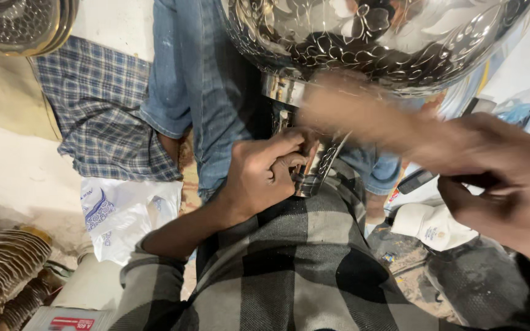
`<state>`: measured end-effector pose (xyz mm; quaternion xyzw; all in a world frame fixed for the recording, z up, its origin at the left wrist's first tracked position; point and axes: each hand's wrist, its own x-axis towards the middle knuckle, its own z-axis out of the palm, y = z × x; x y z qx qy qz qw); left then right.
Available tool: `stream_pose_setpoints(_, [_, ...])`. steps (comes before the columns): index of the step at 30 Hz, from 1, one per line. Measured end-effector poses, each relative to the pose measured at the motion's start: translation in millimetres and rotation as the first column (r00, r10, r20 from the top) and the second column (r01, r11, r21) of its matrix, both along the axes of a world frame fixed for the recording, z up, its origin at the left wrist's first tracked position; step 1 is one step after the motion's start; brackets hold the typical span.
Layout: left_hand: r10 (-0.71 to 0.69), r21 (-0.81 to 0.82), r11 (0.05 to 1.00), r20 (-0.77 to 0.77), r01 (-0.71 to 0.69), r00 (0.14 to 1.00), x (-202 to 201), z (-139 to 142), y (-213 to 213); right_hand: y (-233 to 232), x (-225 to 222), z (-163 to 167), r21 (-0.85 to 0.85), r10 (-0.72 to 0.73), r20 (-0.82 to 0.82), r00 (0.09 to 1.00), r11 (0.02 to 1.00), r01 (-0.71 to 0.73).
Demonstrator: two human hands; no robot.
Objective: The person holds a large, ornate metal vessel on their lap and uses a wooden mallet to repeatedly strike a small metal piece attached to its base. They rotate the vessel periodically to access different sections while continuing to hammer the metal piece.
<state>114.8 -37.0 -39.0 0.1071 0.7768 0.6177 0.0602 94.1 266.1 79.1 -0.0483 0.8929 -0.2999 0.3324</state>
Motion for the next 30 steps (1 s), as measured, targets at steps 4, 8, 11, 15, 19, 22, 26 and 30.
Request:
stream_pose_setpoints(4, [0.089,0.166,0.980,0.112,-0.107,0.990,14,-6,5,-13,-19,-1,0.211,0.173,0.042,0.984,0.961,-0.178])
stream_pose_setpoints(8, [0.168,0.335,0.909,0.253,-0.249,0.953,26,-16,11,-32,-32,2,0.154,0.156,0.006,0.988,0.976,-0.155])
stream_pose_setpoints(11, [0.198,0.355,0.887,0.282,-0.294,0.939,33,-23,15,-42,-39,6,0.079,0.167,-0.026,0.986,0.983,-0.165])
stream_pose_setpoints(15, [0.237,0.333,0.898,0.182,-0.286,0.954,35,-27,17,-44,-46,13,0.005,0.097,-0.017,0.995,0.995,-0.097])
stream_pose_setpoints(19, [0.252,0.252,0.933,0.058,-0.258,0.966,31,-24,17,-35,-54,10,-0.059,0.162,-0.024,0.987,0.985,-0.163])
stream_pose_setpoints(22, [0.229,0.206,0.950,0.053,-0.235,0.972,27,-18,17,-24,-60,-1,0.087,0.399,-0.064,0.915,0.915,-0.393])
stream_pose_setpoints(26, [0.177,0.202,0.958,0.132,-0.202,0.975,20,-9,16,-11,-55,-5,0.010,0.413,-0.311,0.856,0.902,-0.431])
stream_pose_setpoints(30, [0.131,0.145,0.978,0.139,-0.151,0.982,13,-5,14,-8,-45,0,0.066,0.377,-0.054,0.925,0.925,-0.373])
